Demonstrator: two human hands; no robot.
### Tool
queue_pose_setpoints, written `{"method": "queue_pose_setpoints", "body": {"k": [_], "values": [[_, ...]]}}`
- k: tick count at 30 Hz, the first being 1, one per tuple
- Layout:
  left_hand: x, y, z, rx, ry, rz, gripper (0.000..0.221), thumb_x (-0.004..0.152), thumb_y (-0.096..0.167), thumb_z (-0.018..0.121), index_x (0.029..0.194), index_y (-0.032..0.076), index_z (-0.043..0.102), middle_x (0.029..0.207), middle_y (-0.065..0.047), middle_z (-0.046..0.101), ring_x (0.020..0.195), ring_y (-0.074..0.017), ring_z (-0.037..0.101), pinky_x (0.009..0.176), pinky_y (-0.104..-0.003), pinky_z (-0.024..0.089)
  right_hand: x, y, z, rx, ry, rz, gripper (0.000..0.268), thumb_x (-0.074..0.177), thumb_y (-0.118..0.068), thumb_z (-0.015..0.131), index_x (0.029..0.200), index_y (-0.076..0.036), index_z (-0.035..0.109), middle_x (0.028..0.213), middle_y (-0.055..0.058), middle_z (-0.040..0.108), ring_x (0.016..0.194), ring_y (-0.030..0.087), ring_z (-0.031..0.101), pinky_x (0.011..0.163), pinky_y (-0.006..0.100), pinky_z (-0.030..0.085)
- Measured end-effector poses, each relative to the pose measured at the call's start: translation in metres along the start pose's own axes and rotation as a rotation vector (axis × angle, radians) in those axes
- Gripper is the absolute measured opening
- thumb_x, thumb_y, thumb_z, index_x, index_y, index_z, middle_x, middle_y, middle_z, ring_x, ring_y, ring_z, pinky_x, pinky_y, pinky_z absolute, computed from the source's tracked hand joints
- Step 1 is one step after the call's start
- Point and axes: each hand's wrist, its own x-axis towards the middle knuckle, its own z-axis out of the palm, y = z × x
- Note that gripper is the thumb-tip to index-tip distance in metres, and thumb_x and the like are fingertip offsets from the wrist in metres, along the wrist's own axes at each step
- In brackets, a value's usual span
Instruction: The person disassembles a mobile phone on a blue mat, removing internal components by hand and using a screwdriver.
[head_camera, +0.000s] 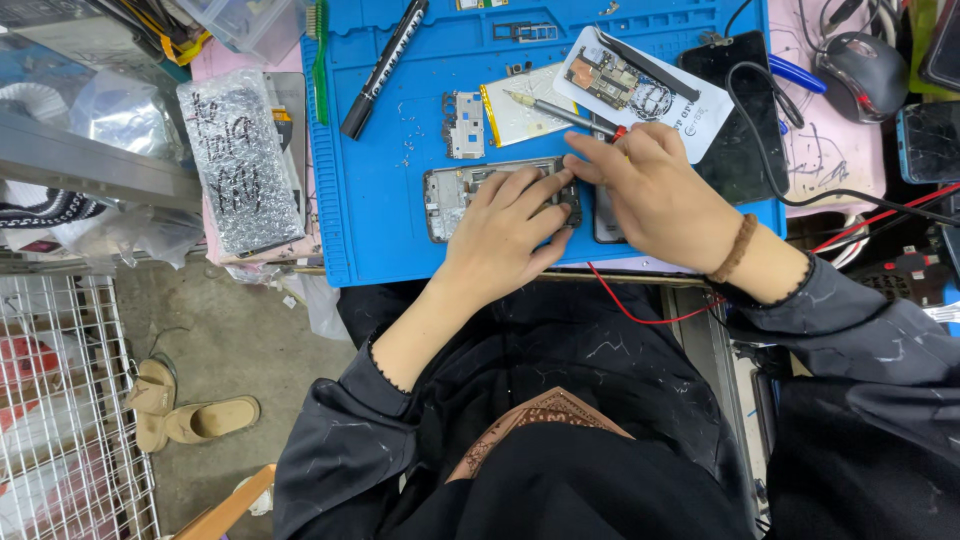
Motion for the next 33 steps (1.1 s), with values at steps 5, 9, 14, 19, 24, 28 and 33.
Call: {"method": "queue_pose_setpoints", "body": {"k": [5,9,14,19,24,28,33], "values": [[0.001,0.002,-0.006,-0.031,-0.079,-0.043,0.036,0.091,0.023,0.076,0.125,0.01,0.069,0.128,-0.002,0.064,0.117,-0.0262,0.055,0.102,-0.044,0.045,0.0,0.01,-0.005,0.239,-0.021,0.053,0.068,0.091,0.004,0.06,0.155,0.0,0.038,0.137,0.007,0.069,0.125,0.03,0.052,0.113,0.045,0.032],[0.005,0.004,-0.011,-0.087,-0.059,-0.062,0.039,0.091,0.026,0.076,0.126,0.013,0.066,0.128,-0.003,0.062,0.119,-0.0268,0.054,0.103,-0.044,0.042,0.001,0.005,-0.003,0.273,0.01,0.097,0.069,0.094,-0.005,0.068,0.156,-0.004,0.037,0.14,0.007,0.066,0.131,0.032,0.049,0.116,0.044,0.031],[0.007,0.006,-0.016,-0.23,-0.039,-0.193,0.043,0.089,0.023,0.077,0.123,0.006,0.059,0.136,-0.011,0.057,0.128,-0.0322,0.05,0.106,-0.045,0.041,0.013,0.002,-0.005,0.193,-0.037,0.063,0.076,0.086,-0.011,0.075,0.153,-0.004,0.04,0.134,0.008,0.067,0.127,0.032,0.05,0.112,0.048,0.029],[0.009,0.01,-0.017,-0.252,-0.071,-0.278,0.041,0.085,0.021,0.08,0.119,0.007,0.061,0.128,-0.007,0.061,0.124,-0.0309,0.053,0.104,-0.043,0.042,0.018,0.0,-0.006,0.211,-0.073,0.087,0.069,0.086,-0.011,0.075,0.148,-0.005,0.045,0.125,0.011,0.069,0.12,0.029,0.058,0.112,0.047,0.029],[0.012,0.008,-0.014,-0.241,-0.044,-0.262,0.038,0.085,0.022,0.082,0.115,0.008,0.063,0.125,-0.006,0.063,0.122,-0.03,0.054,0.105,-0.043,0.043,0.02,0.003,-0.005,0.24,-0.072,0.04,0.068,0.085,-0.008,0.075,0.146,-0.003,0.047,0.121,0.014,0.069,0.121,0.032,0.06,0.113,0.048,0.033],[0.009,0.007,-0.01,-0.251,0.03,-0.249,0.035,0.085,0.02,0.084,0.112,0.006,0.065,0.122,-0.006,0.066,0.118,-0.0291,0.055,0.101,-0.041,0.047,0.02,0.006,-0.002,0.323,-0.046,0.064,0.066,0.088,-0.006,0.072,0.147,-0.002,0.045,0.124,0.015,0.067,0.119,0.031,0.061,0.102,0.043,0.046],[0.005,0.006,-0.005,-0.26,0.076,-0.278,0.026,0.088,0.019,0.085,0.106,0.006,0.071,0.104,-0.005,0.071,0.106,-0.0266,0.061,0.09,-0.038,0.052,0.022,0.008,-0.003,0.405,-0.088,0.149,0.06,0.092,-0.006,0.068,0.148,-0.003,0.044,0.124,0.014,0.067,0.114,0.026,0.065,0.082,0.034,0.054]]}}
